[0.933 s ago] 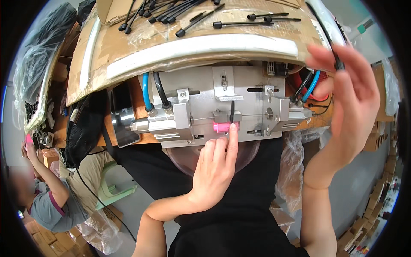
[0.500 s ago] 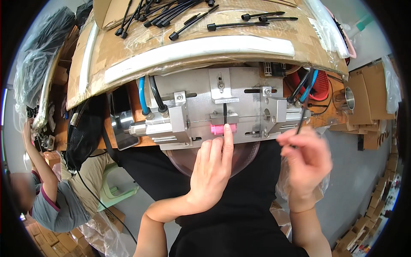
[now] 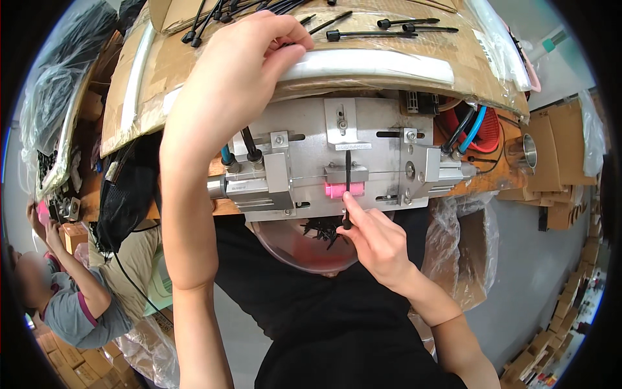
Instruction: The person repeatedly picks up black cable ties from a cardboard box and inserts them into a metal jig on the table. They manipulate the ties within the jig and place the processed ties into a clear bowl below.
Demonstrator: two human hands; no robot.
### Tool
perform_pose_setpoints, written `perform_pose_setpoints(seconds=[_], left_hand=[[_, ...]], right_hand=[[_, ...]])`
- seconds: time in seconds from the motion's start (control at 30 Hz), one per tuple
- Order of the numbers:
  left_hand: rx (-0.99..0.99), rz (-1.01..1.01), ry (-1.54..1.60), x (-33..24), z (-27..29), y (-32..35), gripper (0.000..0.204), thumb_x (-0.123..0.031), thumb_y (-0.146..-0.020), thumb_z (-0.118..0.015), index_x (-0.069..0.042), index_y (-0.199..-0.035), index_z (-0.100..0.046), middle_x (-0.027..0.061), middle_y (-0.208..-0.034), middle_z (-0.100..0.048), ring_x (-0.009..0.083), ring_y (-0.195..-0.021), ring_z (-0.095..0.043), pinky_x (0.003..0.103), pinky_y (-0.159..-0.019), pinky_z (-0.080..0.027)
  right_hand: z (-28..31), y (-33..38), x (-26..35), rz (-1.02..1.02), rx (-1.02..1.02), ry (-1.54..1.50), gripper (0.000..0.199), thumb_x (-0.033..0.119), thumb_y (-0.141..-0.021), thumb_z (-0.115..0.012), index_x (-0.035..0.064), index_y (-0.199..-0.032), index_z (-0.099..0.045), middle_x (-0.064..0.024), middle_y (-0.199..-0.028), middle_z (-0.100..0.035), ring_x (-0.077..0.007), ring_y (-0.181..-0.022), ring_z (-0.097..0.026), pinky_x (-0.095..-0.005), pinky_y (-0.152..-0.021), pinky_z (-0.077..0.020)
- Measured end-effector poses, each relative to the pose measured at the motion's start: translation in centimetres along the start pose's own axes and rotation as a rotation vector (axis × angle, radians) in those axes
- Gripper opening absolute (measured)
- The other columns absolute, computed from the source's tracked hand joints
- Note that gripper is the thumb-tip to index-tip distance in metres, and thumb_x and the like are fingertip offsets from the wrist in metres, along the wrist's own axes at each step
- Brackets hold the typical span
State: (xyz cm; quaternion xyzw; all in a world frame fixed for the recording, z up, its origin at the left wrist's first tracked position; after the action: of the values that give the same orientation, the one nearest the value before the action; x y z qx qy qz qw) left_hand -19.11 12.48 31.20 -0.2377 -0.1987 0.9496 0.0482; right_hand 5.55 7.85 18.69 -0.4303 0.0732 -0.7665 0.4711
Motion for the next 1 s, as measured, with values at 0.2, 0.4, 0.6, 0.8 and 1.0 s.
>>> perform_pose_setpoints(seconds=[0.2, 0.4, 0.6, 0.8, 1.0], left_hand=[[-0.306, 0.043, -0.041, -5.1, -1.6, 5.8, 0.047, 0.006, -0.073, -0.070, -0.005, -0.118, -0.066, 0.0065, -0.088, -0.060, 0.0176, -0.082, -0.055, 0.030, -0.074, -0.047], [-0.134, 0.069, -0.188, -9.7, -8.4, 14.6, 0.057, -0.004, -0.078, -0.070, 0.005, -0.132, -0.055, 0.0065, -0.091, -0.054, 0.0196, -0.079, -0.054, 0.032, -0.073, -0.046], [-0.019, 0.130, -0.240, -10.5, -11.8, 15.4, 0.060, -0.002, -0.079, -0.064, 0.006, -0.136, -0.049, 0.0062, -0.090, -0.049, 0.0192, -0.080, -0.050, 0.030, -0.070, -0.044], [-0.017, 0.090, -0.245, -10.1, -12.5, 14.5, 0.067, 0.001, -0.074, -0.061, 0.007, -0.138, -0.045, 0.0080, -0.090, -0.048, 0.0208, -0.080, -0.050, 0.030, -0.072, -0.045], [0.003, 0.091, -0.220, -10.3, -12.0, 14.2, 0.067, 0.002, -0.075, -0.060, 0.009, -0.139, -0.042, 0.0087, -0.092, -0.048, 0.0212, -0.083, -0.050, 0.031, -0.076, -0.047]], right_hand=[[4.3, -3.3, 0.8, 0.038, 0.192, 0.076, 0.061, 0.008, -0.072, -0.078, -0.0025, -0.128, -0.058, -0.0063, -0.072, -0.053, -0.0196, -0.061, -0.051, -0.0317, -0.054, -0.0439], [8.4, -17.9, -1.3, 0.409, -0.091, 0.746, 0.017, 0.004, -0.087, -0.066, -0.0005, -0.103, -0.068, -0.0107, -0.088, -0.071, -0.0216, -0.076, -0.068, -0.0267, -0.063, -0.0503], [7.5, -23.8, -3.1, 0.136, 0.303, 0.515, 0.015, 0.008, -0.087, -0.061, -0.0006, -0.095, -0.069, -0.0176, -0.082, -0.068, -0.0309, -0.078, -0.067, -0.0367, -0.074, -0.0523], [11.0, -19.5, 2.0, -0.273, -0.174, 0.002, 0.013, 0.004, -0.085, -0.062, -0.0015, -0.095, -0.069, -0.0190, -0.084, -0.068, -0.0310, -0.083, -0.068, -0.0367, -0.074, -0.0519], [13.7, -14.2, 0.6, -0.018, -0.262, -0.165, 0.016, 0.001, -0.093, -0.058, -0.0030, -0.108, -0.061, -0.0180, -0.096, -0.070, -0.0192, -0.077, -0.066, -0.0253, -0.061, -0.0493]])
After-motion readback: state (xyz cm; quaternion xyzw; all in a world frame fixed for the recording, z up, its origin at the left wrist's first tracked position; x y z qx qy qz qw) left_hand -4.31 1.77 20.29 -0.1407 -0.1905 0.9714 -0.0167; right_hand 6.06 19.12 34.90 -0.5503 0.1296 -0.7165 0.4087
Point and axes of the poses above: each hand's wrist, its own y-axis away from the middle knuckle, its own z-axis out of the back of the hand, x = y × z, the point moved 2 cm from there along -y, towards the middle knuckle
